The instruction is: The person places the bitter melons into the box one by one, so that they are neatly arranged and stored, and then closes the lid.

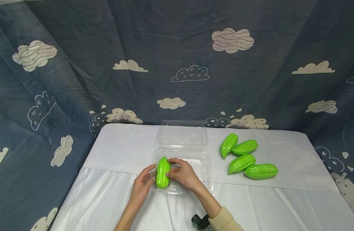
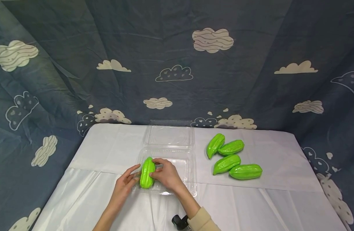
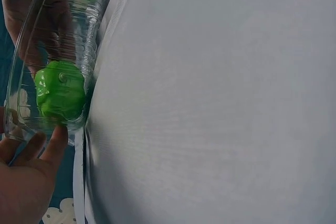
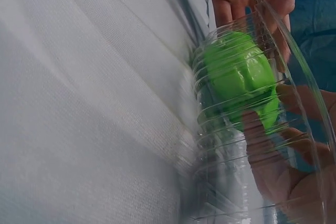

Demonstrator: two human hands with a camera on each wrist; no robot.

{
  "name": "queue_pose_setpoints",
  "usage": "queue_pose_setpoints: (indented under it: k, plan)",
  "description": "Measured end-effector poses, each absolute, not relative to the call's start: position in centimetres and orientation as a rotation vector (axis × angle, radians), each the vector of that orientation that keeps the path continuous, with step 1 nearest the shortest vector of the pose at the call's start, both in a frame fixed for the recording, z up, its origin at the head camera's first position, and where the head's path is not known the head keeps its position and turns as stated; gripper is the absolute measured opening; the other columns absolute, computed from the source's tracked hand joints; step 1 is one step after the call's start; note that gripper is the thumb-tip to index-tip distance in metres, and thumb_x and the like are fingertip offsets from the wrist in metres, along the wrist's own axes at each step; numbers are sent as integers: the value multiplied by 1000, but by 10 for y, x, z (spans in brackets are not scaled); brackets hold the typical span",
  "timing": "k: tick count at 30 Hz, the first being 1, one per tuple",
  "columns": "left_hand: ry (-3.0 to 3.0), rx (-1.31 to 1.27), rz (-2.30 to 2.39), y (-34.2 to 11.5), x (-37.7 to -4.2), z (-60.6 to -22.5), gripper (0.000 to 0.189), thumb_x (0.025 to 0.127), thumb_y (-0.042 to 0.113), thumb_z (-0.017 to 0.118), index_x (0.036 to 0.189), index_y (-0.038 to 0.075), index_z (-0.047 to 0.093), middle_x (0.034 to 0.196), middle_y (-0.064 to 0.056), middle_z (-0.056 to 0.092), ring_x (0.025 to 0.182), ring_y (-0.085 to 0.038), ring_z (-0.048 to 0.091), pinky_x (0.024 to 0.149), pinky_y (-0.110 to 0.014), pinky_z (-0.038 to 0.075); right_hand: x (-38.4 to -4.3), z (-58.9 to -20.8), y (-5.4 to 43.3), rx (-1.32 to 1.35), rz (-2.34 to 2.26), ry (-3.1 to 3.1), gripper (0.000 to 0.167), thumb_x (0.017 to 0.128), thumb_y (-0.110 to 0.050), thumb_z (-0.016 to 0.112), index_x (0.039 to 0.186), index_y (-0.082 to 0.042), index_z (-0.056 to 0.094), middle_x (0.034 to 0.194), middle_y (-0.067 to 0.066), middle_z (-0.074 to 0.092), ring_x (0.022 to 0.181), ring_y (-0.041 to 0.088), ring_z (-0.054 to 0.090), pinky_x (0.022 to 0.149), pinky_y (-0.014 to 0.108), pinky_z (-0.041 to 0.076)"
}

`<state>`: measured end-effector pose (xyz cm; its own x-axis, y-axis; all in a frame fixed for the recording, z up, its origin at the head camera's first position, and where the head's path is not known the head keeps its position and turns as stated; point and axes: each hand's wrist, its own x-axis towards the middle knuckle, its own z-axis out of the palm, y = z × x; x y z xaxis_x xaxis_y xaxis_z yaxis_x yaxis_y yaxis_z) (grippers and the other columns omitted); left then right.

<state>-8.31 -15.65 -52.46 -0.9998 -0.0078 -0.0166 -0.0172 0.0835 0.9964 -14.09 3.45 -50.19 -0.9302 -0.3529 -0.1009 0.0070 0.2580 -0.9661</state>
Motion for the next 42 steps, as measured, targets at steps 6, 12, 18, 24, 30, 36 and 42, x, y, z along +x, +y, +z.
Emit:
queue_pose_setpoints:
  k: [6, 12, 18, 24, 30, 36, 42]
  plan:
    - [2310, -37, 2116, -157, -83, -527, 49, 91, -4, 54, 140, 6, 52, 135, -23, 54, 121, -39, 55, 67, -28, 51, -139, -499, 40, -299, -1750, 2232, 50, 81, -1, 75, 128, 3, 60, 125, 23, 58, 94, 27, 68, 71, 28, 57]
    - [2317, -43, 2120, -156, -82, -525, 50, 91, -5, 55, 140, 7, 53, 132, -24, 57, 120, -39, 56, 59, -26, 48, -137, -497, 45, -268, -1797, 2202, 50, 81, 1, 73, 129, 5, 58, 125, 27, 56, 89, 21, 68, 70, 28, 58]
    - [2317, -31, 2124, -155, -81, -524, 50, 91, -5, 55, 140, 7, 53, 135, -24, 54, 123, -40, 54, 71, -30, 52, -134, -497, 51, -281, -1836, 2204, 49, 82, 0, 74, 129, 5, 59, 126, 28, 57, 96, 29, 67, 72, 28, 57]
    - [2345, -24, 2108, -155, -82, -526, 50, 90, -5, 54, 139, 6, 53, 132, -24, 56, 121, -40, 55, 67, -30, 52, -128, -489, 58, -332, -1821, 2270, 48, 84, -6, 76, 129, 1, 60, 126, 23, 60, 105, 36, 64, 75, 28, 56]
    - [2350, -51, 2092, -155, -83, -526, 50, 91, -6, 54, 139, 8, 54, 130, -23, 58, 120, -38, 56, 66, -30, 52, -123, -481, 67, -351, -1850, 2287, 49, 85, -7, 75, 131, -1, 59, 125, 19, 61, 108, 34, 62, 76, 29, 55]
    - [2366, -25, 2078, -153, -83, -524, 50, 92, -4, 54, 140, 6, 52, 139, -21, 52, 124, -35, 54, 92, -28, 48, -118, -473, 80, -395, -1889, 2268, 46, 88, -7, 73, 132, -5, 59, 126, 14, 60, 107, 30, 62, 83, 29, 55]
    - [2366, -33, 2085, -153, -82, -523, 49, 92, -4, 54, 141, 4, 51, 139, -22, 52, 125, -36, 54, 93, -30, 48, -115, -470, 95, -456, -1913, 2278, 44, 89, -9, 73, 131, -11, 60, 130, 11, 58, 114, 32, 58, 91, 35, 52]
